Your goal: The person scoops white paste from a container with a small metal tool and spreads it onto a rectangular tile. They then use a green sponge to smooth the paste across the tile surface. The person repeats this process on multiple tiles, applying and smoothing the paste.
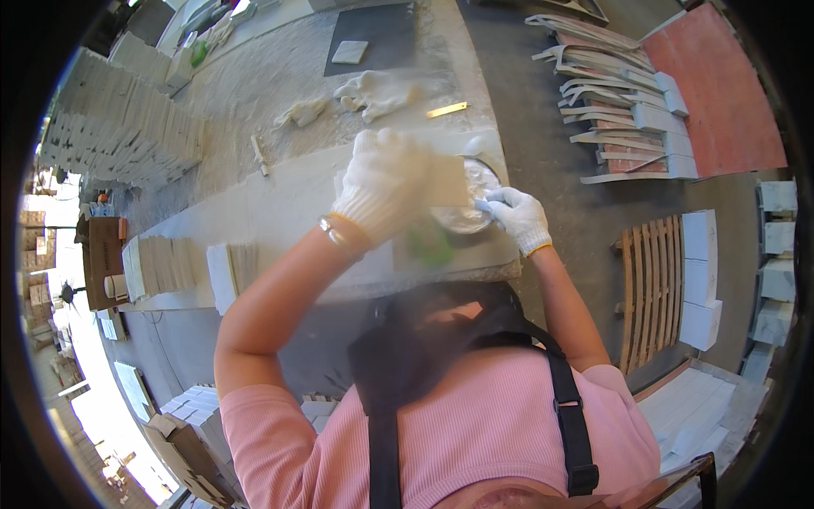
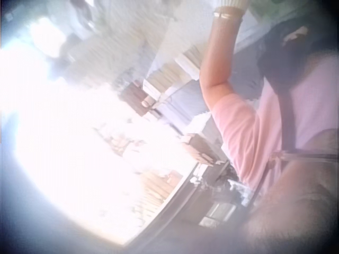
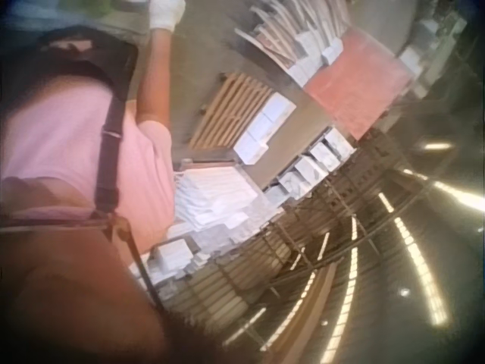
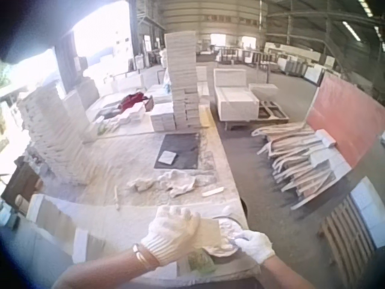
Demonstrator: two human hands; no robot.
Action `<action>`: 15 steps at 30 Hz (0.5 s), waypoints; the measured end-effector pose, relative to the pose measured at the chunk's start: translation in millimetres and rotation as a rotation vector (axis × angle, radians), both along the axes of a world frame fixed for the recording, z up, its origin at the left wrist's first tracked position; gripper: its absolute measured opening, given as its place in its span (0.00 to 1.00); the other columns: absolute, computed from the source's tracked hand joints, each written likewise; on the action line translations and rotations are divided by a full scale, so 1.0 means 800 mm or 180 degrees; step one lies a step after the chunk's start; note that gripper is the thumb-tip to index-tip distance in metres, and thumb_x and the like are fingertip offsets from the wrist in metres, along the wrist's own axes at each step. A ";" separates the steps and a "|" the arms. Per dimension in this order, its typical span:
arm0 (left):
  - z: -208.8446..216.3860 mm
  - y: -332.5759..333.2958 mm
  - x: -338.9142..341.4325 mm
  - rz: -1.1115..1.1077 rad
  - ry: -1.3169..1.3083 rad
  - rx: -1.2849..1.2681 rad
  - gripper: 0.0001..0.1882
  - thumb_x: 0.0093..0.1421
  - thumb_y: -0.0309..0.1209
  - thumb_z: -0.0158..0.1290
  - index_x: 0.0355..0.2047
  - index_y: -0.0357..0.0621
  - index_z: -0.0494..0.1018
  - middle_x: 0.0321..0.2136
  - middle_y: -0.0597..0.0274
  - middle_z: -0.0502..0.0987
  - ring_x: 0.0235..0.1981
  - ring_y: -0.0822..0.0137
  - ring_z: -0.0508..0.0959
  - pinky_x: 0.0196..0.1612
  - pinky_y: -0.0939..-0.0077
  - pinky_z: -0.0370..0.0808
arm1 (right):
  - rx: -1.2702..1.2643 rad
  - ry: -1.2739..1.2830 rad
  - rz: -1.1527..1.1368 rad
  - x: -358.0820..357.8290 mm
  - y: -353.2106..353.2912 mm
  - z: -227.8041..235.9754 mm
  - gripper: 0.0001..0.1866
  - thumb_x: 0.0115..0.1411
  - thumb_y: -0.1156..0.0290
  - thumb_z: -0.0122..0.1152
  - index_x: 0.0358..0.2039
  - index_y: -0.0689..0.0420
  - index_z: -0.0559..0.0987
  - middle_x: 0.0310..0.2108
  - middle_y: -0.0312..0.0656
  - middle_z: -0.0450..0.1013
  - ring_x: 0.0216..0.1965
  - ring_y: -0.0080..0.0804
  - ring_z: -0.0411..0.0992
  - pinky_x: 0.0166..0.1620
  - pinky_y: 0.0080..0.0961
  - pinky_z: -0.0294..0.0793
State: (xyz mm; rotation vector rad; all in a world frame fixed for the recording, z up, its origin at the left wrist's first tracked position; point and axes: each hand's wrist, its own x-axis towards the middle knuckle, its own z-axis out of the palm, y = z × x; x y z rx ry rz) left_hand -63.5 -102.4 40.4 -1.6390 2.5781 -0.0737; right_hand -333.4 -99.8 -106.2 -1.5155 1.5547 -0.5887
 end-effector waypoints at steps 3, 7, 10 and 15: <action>-0.007 -0.016 -0.015 -0.0134 -0.0309 -0.0037 0.41 0.41 0.52 0.74 0.51 0.42 0.74 0.43 0.53 0.78 0.50 0.53 0.77 0.50 0.55 0.70 | 0.0615 -0.0602 -0.0288 -0.001 0.000 0.010 0.11 0.63 0.69 0.66 0.44 0.58 0.87 0.29 0.33 0.81 0.22 0.16 0.73 0.27 0.17 0.71; -0.018 -0.032 -0.025 -0.0219 -0.0599 -0.0092 0.42 0.40 0.51 0.75 0.51 0.41 0.73 0.43 0.54 0.78 0.48 0.55 0.76 0.49 0.58 0.69 | 0.0398 -0.0928 -0.0385 -0.007 -0.002 0.027 0.11 0.64 0.69 0.66 0.45 0.58 0.86 0.29 0.32 0.80 0.22 0.16 0.72 0.27 0.16 0.70; -0.025 -0.040 -0.029 -0.0278 -0.0732 -0.0105 0.43 0.39 0.51 0.75 0.51 0.41 0.73 0.42 0.55 0.77 0.47 0.56 0.76 0.49 0.58 0.67 | 0.0005 -0.0890 -0.0313 -0.003 -0.001 0.043 0.10 0.65 0.71 0.65 0.45 0.59 0.86 0.31 0.34 0.82 0.25 0.18 0.74 0.30 0.18 0.72; -0.031 -0.042 -0.032 -0.0354 -0.0768 -0.0051 0.45 0.38 0.50 0.76 0.53 0.40 0.72 0.42 0.55 0.76 0.46 0.56 0.75 0.49 0.58 0.67 | -0.1380 0.0097 0.0172 0.020 0.007 0.072 0.12 0.62 0.71 0.68 0.46 0.54 0.87 0.37 0.43 0.84 0.34 0.35 0.82 0.38 0.28 0.79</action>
